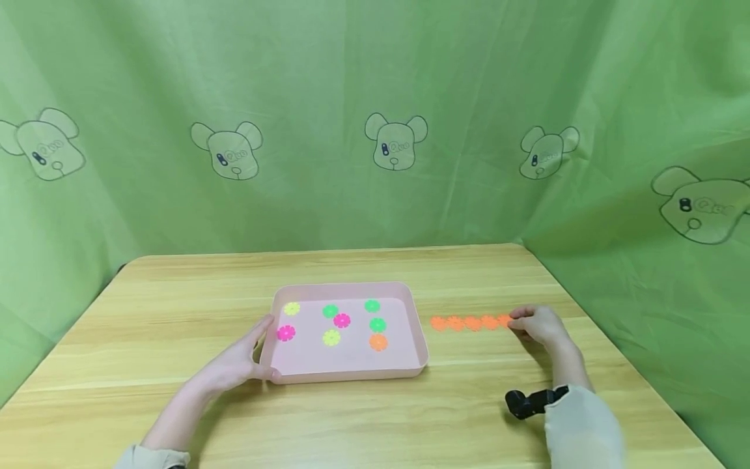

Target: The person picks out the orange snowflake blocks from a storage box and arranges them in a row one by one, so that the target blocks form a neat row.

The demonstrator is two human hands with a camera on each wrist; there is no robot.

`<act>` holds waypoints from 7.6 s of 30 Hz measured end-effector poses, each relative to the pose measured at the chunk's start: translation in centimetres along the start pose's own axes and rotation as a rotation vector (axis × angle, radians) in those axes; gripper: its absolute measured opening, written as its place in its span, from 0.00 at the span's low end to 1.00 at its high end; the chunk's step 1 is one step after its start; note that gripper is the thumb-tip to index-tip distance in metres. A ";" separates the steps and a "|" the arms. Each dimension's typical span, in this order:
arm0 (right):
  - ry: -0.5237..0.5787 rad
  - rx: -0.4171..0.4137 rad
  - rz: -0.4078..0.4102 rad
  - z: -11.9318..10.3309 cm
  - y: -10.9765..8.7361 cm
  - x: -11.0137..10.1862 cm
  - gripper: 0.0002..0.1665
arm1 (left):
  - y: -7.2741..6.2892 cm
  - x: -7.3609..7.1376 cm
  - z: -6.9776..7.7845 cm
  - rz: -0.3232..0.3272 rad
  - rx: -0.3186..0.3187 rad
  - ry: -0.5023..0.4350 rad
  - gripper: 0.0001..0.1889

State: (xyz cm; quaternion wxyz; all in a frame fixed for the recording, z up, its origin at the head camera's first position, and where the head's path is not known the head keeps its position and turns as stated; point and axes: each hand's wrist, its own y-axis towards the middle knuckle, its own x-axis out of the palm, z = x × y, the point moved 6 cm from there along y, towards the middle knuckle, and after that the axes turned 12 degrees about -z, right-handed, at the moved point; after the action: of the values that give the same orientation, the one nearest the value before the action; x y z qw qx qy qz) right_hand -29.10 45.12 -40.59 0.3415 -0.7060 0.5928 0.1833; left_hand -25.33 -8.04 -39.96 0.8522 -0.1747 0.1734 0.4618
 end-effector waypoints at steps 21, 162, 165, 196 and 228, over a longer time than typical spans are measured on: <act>0.019 -0.190 -0.180 -10.5 1.5 1.7 0.29 | 0.0 0.0 0.0 -0.001 0.007 -0.002 0.56; 0.179 -0.324 -0.358 -11.1 1.4 3.9 0.16 | 0.0 0.1 0.0 0.010 -0.005 -0.018 0.56; 0.206 -0.305 -0.322 -10.1 1.0 2.9 0.17 | 0.0 0.1 0.0 0.009 -0.003 -0.022 0.56; 0.735 -0.174 -0.016 1.7 -0.6 -2.0 0.10 | 0.0 0.0 0.0 -0.004 -0.010 0.008 0.57; 0.261 0.081 0.162 3.8 0.0 -2.5 0.15 | 0.1 0.1 -0.2 -0.005 -0.004 -0.009 0.57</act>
State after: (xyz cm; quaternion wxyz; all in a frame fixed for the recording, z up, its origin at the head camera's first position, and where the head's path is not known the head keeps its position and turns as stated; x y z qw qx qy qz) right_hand -29.13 49.57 -41.59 0.2739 -0.6594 0.6940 0.0930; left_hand -25.38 -8.05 -40.15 0.8539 -0.1746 0.1681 0.4606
